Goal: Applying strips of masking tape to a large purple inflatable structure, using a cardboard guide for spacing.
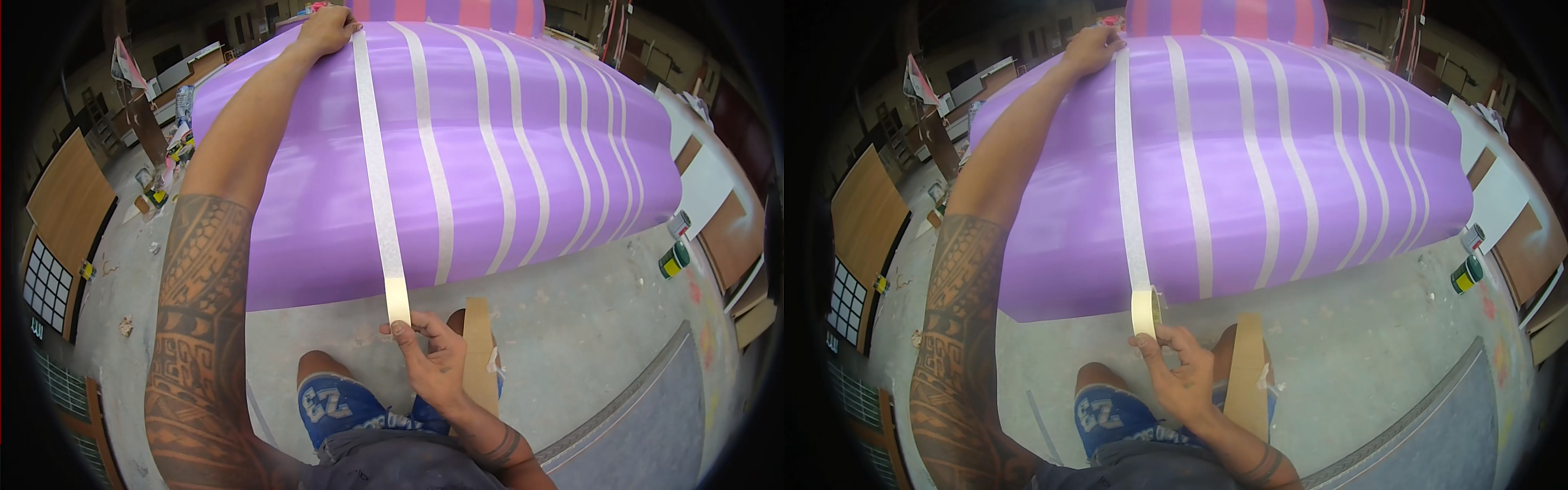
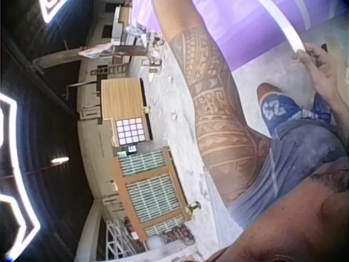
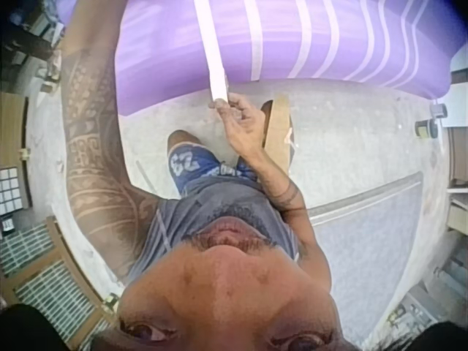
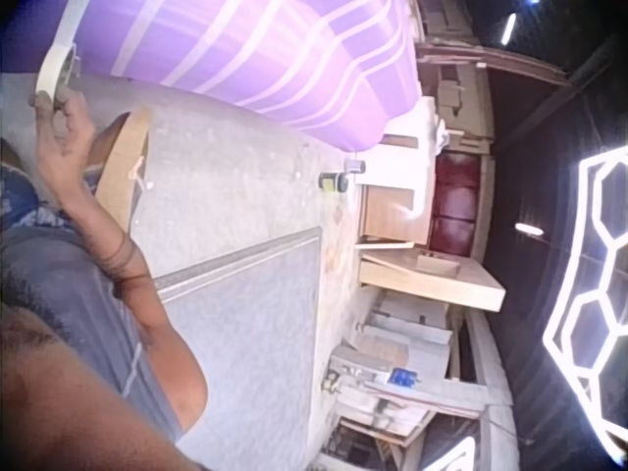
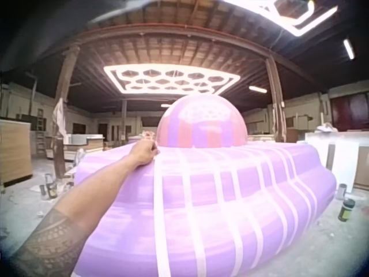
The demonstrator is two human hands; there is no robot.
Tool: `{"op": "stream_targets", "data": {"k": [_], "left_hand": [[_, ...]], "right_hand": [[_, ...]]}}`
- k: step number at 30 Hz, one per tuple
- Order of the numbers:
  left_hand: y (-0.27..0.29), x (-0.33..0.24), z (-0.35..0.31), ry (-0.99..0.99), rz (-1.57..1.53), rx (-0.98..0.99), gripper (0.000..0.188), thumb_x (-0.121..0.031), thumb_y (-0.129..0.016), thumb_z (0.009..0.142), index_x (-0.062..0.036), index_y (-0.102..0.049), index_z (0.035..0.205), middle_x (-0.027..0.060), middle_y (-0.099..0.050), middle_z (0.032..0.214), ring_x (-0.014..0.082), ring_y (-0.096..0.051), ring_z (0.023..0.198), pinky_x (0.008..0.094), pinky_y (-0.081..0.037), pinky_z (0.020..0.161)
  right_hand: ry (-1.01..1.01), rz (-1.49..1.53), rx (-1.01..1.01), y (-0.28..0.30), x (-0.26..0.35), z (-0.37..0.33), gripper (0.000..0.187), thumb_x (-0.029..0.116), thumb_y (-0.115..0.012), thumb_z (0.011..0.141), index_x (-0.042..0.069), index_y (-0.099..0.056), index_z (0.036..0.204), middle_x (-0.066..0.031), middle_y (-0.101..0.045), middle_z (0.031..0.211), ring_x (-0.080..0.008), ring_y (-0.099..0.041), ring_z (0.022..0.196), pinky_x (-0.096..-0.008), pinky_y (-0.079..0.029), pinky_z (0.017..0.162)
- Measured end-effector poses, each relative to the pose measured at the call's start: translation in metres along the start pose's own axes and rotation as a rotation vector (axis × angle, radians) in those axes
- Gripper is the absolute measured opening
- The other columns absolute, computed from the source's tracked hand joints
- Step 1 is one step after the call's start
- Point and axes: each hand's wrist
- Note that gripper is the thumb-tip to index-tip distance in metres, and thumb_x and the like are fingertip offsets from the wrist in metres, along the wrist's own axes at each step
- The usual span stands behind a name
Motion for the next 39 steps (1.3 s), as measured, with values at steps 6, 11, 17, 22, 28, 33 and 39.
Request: {"op": "stream_targets", "data": {"k": [6,11,17,22,28,33,39], "left_hand": [[-0.003,-0.014,-0.001,-0.005,0.010,-0.004,0.031,-0.040,-0.073,0.094,-0.0102,-0.077,0.102,0.0131,-0.076,0.102,0.0332,-0.072,0.100,0.0473,-0.054,0.088],[0.001,-0.016,-0.005,0.021,0.051,0.003,0.032,-0.040,-0.072,0.094,-0.0099,-0.076,0.103,0.0131,-0.076,0.101,0.0332,-0.072,0.100,0.0475,-0.054,0.088],[0.003,-0.024,-0.010,0.025,0.047,0.004,0.031,-0.037,-0.070,0.097,-0.0073,-0.077,0.101,0.0152,-0.076,0.102,0.0363,-0.071,0.101,0.0509,-0.055,0.086],[0.002,-0.028,-0.010,0.040,0.096,0.037,0.030,-0.039,-0.073,0.094,-0.0098,-0.078,0.101,0.0133,-0.077,0.103,0.0347,-0.072,0.103,0.0498,-0.056,0.088],[-0.006,-0.024,-0.007,0.107,0.066,0.020,0.032,-0.042,-0.077,0.090,-0.0113,-0.081,0.098,0.0123,-0.078,0.103,0.0317,-0.072,0.102,0.0451,-0.056,0.091],[0.014,-0.015,-0.027,0.416,-0.202,-0.318,0.038,-0.044,-0.073,0.093,-0.0077,-0.082,0.100,0.0153,-0.079,0.100,0.0327,-0.074,0.099,0.0424,-0.056,0.094],[0.102,-0.159,-0.224,0.396,-0.371,0.000,0.070,-0.063,-0.062,0.098,0.0024,-0.069,0.072,0.0220,-0.058,0.061,0.0340,-0.056,0.055,0.0480,-0.046,0.062]], "right_hand": [[-0.006,-0.011,0.009,0.003,-0.005,-0.001,0.014,0.015,-0.075,0.100,0.003,-0.079,0.106,-0.0060,-0.075,0.090,-0.0117,-0.064,0.086,-0.0285,-0.051,0.080],[-0.007,-0.016,0.015,0.001,-0.006,-0.001,0.015,0.015,-0.074,0.100,0.003,-0.079,0.107,-0.0062,-0.075,0.091,-0.0119,-0.064,0.086,-0.0286,-0.051,0.080],[-0.010,-0.018,0.008,0.003,-0.013,0.000,0.015,0.015,-0.074,0.101,0.002,-0.079,0.106,-0.0067,-0.075,0.091,-0.0124,-0.065,0.086,-0.0290,-0.051,0.081],[-0.111,-0.017,0.010,0.006,-0.017,0.004,0.020,0.017,-0.072,0.103,0.000,-0.075,0.113,-0.0073,-0.078,0.099,-0.0115,-0.069,0.094,-0.0287,-0.053,0.087],[-0.094,-0.029,0.026,0.004,-0.026,0.005,0.030,0.020,-0.071,0.104,-0.005,-0.071,0.119,-0.0115,-0.079,0.102,-0.0114,-0.068,0.096,-0.0288,-0.053,0.088],[-0.137,-0.051,0.062,-0.003,-0.026,0.004,0.030,0.019,-0.070,0.105,-0.006,-0.070,0.120,-0.0111,-0.079,0.103,-0.0110,-0.068,0.098,-0.0277,-0.053,0.089],[-0.137,0.005,0.048,0.013,-0.012,0.003,0.025,0.013,-0.067,0.105,-0.005,-0.071,0.122,-0.0098,-0.078,0.108,-0.0112,-0.068,0.099,-0.0281,-0.053,0.091]]}}
Point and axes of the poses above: each hand's wrist, its own z-axis towards the middle knuckle, its own y-axis out of the back of the hand, x = y × z
